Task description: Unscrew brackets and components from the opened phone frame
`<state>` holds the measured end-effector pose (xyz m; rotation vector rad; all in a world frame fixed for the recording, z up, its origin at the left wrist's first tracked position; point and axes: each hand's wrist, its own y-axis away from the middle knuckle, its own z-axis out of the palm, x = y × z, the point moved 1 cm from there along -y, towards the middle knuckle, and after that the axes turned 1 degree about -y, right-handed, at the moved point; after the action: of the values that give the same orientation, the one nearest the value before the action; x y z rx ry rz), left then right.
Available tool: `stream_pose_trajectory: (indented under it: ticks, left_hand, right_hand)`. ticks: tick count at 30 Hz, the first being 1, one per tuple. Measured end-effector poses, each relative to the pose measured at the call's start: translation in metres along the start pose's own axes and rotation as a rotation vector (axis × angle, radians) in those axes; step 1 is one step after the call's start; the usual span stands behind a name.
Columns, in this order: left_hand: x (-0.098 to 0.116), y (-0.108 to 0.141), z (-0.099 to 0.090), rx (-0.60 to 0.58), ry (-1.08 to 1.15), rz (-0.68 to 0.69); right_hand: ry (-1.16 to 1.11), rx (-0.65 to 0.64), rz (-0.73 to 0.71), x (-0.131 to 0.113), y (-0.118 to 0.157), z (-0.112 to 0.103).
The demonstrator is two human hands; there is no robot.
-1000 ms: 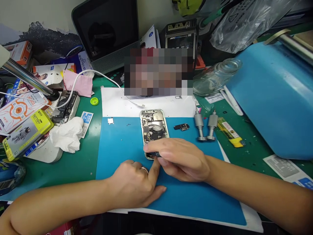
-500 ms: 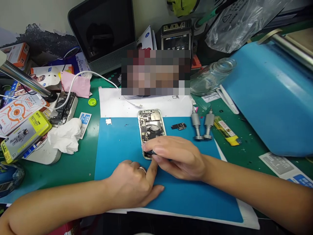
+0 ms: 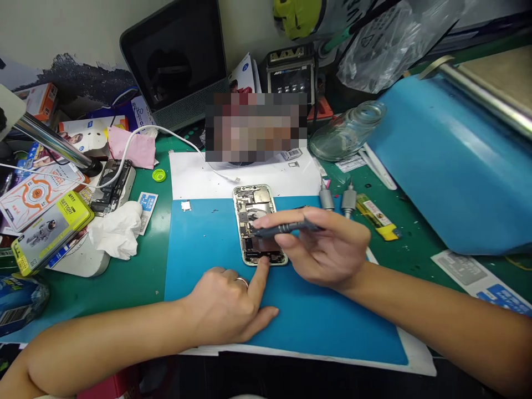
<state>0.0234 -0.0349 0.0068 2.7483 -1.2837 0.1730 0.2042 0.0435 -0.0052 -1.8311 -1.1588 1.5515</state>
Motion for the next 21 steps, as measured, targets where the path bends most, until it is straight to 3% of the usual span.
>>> stream_pose_trajectory:
  ticks: [4, 8, 12, 21]
  left_hand:
    - [-0.001, 0.0, -0.001, -0.028, -0.015, -0.008]
    - [-0.001, 0.001, -0.002, -0.046, -0.021, -0.014]
    - [-0.001, 0.002, -0.002, -0.044, -0.002, -0.013]
    - [-0.001, 0.002, -0.001, -0.026, -0.018, -0.005]
  right_hand:
    - [0.03, 0.04, 0.036, -0.001, -0.006, 0.003]
    - [-0.037, 0.11, 0.163, -0.008, -0.01, 0.003]
    - [-0.105, 0.142, 0.094, -0.002, -0.006, 0.001]
    - [-0.092, 0.193, 0.176, 0.004, 0.003, -0.003]
